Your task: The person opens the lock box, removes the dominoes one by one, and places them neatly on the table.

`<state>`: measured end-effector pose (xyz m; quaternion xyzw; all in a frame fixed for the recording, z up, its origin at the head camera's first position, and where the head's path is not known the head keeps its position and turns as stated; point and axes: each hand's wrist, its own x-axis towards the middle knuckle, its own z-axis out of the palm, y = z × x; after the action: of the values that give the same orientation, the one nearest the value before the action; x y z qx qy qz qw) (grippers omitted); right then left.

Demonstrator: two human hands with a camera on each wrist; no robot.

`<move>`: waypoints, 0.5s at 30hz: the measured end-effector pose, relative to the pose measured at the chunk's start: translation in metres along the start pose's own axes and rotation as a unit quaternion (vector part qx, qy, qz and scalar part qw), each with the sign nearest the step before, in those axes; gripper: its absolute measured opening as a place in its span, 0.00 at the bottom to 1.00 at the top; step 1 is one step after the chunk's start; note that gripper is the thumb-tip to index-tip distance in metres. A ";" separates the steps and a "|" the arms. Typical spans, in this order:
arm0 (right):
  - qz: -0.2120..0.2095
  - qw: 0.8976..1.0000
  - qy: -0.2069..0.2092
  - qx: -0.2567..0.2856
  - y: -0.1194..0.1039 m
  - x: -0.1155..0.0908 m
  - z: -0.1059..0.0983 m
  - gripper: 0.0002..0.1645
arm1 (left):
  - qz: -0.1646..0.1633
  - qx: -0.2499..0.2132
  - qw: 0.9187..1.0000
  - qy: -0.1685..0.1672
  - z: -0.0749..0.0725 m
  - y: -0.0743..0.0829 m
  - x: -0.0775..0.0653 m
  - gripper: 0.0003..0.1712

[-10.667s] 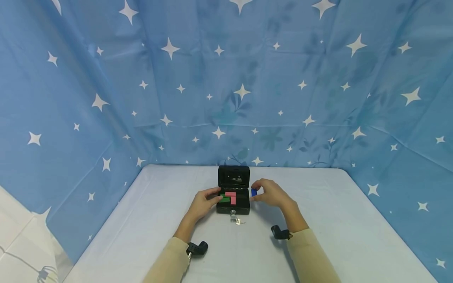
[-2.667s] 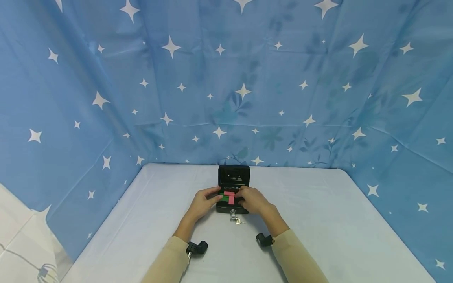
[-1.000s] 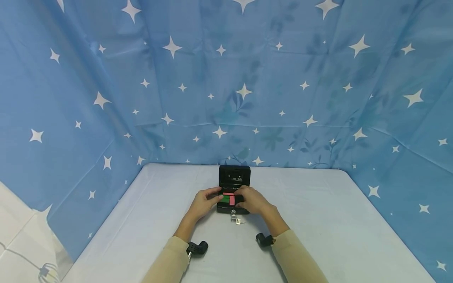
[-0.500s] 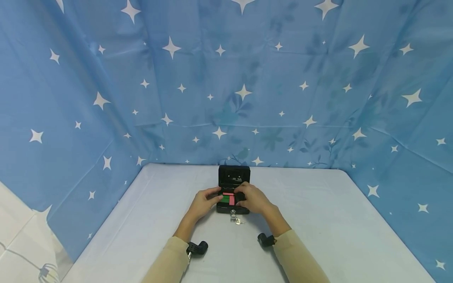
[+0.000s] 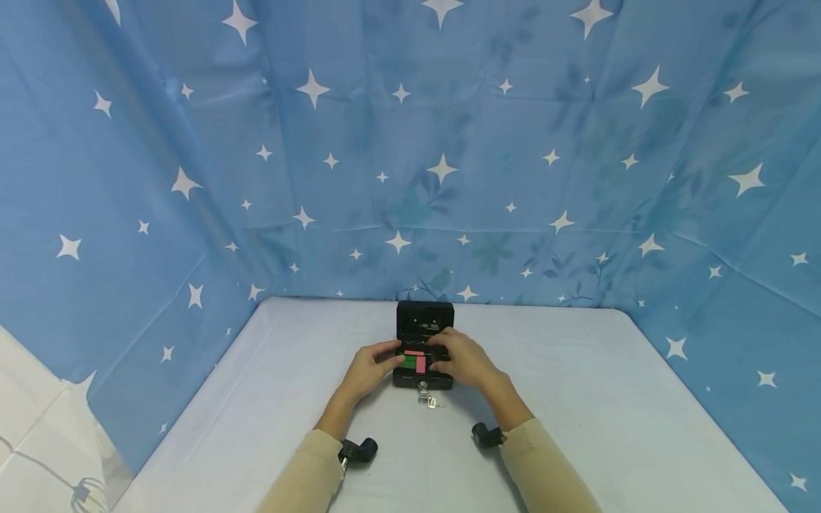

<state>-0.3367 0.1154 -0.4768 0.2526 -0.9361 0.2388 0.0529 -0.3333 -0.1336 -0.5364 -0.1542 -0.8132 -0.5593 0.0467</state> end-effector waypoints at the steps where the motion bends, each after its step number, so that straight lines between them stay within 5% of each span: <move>1: 0.002 1.000 0.001 -0.001 0.000 0.000 -0.001 0.28 | 0.000 0.001 1.000 0.001 0.000 -0.001 0.000 0.26; 15: 0.020 1.000 0.016 -0.008 0.005 -0.002 -0.009 0.30 | -0.003 0.004 1.000 0.004 0.001 -0.001 0.001 0.26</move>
<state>-0.3373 0.1243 -0.4716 0.2299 -0.9418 0.2362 0.0653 -0.3341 -0.1332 -0.5369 -0.1494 -0.8158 -0.5565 0.0493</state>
